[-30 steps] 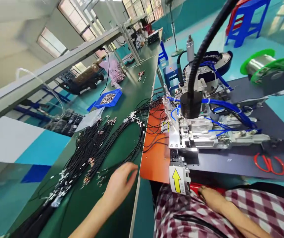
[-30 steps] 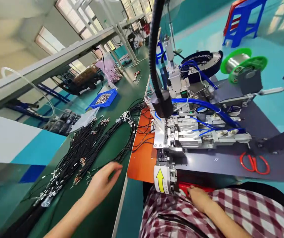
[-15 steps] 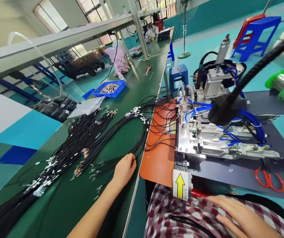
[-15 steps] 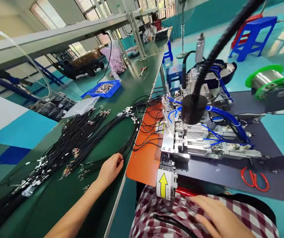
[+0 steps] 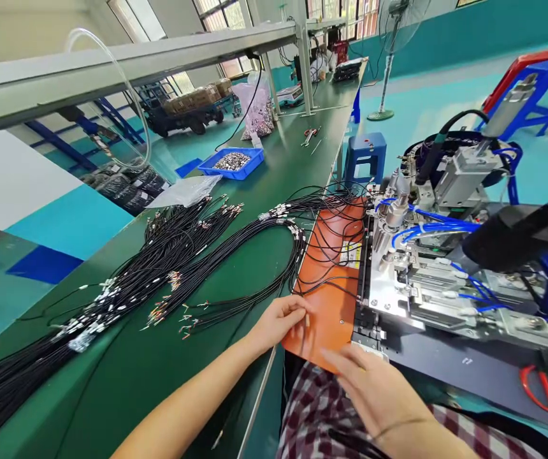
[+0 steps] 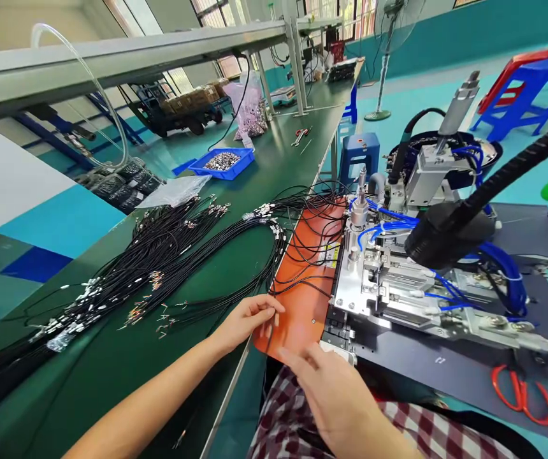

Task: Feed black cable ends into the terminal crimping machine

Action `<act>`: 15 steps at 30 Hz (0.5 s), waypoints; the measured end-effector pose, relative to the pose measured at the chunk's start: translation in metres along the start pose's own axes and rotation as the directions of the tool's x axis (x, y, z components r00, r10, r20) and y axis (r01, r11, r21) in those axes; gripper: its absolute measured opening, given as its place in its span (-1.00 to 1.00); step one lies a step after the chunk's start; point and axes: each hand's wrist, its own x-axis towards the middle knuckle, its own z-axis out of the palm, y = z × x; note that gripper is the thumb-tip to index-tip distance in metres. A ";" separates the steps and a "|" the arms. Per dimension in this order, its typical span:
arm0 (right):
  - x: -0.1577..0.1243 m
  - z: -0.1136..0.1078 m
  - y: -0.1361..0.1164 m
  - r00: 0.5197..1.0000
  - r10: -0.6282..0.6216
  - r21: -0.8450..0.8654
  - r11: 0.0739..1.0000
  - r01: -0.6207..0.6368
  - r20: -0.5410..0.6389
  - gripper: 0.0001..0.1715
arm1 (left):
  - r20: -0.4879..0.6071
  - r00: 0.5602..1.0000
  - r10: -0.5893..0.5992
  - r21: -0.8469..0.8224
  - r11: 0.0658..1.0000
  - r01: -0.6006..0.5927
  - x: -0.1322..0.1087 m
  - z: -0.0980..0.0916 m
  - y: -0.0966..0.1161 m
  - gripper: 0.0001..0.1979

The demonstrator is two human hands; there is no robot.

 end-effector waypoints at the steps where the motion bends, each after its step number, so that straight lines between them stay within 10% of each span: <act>1: 0.014 0.010 -0.007 0.999 -0.028 -0.083 0.996 0.029 0.014 -0.34 | 0.006 1.000 0.012 -0.024 1.000 -0.012 0.002 0.001 0.003 -0.66; 6: 0.046 0.027 -0.023 0.999 -0.034 -0.085 0.996 0.034 0.000 -0.92 | -0.123 0.987 0.104 0.268 0.961 -0.068 -0.005 -0.008 -0.002 -0.65; 15: 0.010 -0.037 0.007 0.969 0.172 0.446 0.892 -0.078 -0.176 -0.82 | -0.224 0.949 0.220 0.773 0.633 0.036 0.042 -0.044 -0.032 -0.41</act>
